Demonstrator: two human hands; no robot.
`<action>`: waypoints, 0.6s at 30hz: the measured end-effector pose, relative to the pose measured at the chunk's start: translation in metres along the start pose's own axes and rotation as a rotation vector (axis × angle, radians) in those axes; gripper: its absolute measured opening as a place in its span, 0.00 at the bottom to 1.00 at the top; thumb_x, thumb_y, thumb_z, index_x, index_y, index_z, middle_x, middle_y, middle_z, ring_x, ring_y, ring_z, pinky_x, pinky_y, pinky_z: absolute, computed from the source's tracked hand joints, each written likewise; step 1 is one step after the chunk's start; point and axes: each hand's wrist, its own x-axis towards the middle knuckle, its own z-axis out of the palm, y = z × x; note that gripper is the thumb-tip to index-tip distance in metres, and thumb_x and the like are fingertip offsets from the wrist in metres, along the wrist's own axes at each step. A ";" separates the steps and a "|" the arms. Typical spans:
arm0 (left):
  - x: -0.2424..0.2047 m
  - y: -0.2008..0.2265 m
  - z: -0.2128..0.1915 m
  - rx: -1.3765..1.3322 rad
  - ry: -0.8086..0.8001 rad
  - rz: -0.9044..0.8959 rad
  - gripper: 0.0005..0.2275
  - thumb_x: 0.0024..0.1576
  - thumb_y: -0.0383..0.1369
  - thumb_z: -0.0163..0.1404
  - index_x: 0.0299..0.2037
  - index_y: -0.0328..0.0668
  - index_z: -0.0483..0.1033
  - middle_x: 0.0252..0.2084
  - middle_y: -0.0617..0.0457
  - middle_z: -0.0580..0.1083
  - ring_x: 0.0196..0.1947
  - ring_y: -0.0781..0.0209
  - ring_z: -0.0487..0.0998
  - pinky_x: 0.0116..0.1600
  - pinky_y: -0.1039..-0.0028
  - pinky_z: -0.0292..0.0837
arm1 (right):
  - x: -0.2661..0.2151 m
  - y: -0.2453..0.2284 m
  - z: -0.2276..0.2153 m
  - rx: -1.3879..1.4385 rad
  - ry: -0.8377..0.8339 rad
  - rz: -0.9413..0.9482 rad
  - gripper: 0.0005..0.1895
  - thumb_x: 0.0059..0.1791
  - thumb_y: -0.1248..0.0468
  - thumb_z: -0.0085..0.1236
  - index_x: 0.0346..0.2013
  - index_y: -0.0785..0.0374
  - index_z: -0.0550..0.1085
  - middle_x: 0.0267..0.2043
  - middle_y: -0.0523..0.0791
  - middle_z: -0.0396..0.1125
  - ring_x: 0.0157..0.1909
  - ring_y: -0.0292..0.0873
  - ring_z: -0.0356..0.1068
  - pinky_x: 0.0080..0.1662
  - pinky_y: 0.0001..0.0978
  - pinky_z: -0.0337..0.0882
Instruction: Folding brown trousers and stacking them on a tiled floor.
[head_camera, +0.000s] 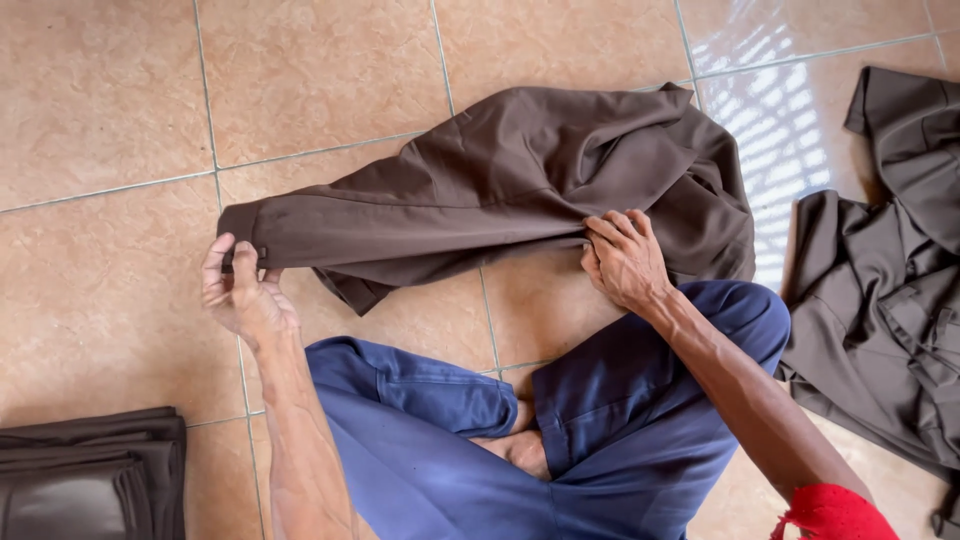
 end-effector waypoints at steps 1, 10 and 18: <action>-0.001 0.010 0.007 -0.005 -0.015 0.036 0.09 0.55 0.24 0.59 0.46 0.42 0.81 0.40 0.50 0.70 0.35 0.64 0.79 0.39 0.63 0.92 | 0.001 0.000 0.002 0.027 -0.010 0.010 0.07 0.47 0.63 0.54 0.30 0.59 0.79 0.45 0.42 0.74 0.51 0.42 0.72 0.57 0.40 0.65; -0.023 0.089 0.026 -0.139 -0.107 0.040 0.07 0.55 0.20 0.54 0.42 0.39 0.80 0.32 0.53 0.76 0.31 0.68 0.76 0.40 0.75 0.81 | 0.005 0.024 -0.004 0.258 -0.051 0.299 0.02 0.43 0.76 0.55 0.25 0.73 0.74 0.53 0.50 0.74 0.44 0.50 0.71 0.50 0.37 0.69; -0.003 0.086 0.046 0.146 -0.102 -0.001 0.07 0.55 0.21 0.53 0.41 0.36 0.80 0.40 0.46 0.78 0.30 0.64 0.80 0.31 0.81 0.84 | 0.020 0.044 -0.006 0.371 -0.135 0.415 0.08 0.42 0.76 0.55 0.34 0.75 0.76 0.44 0.53 0.72 0.35 0.50 0.67 0.39 0.37 0.70</action>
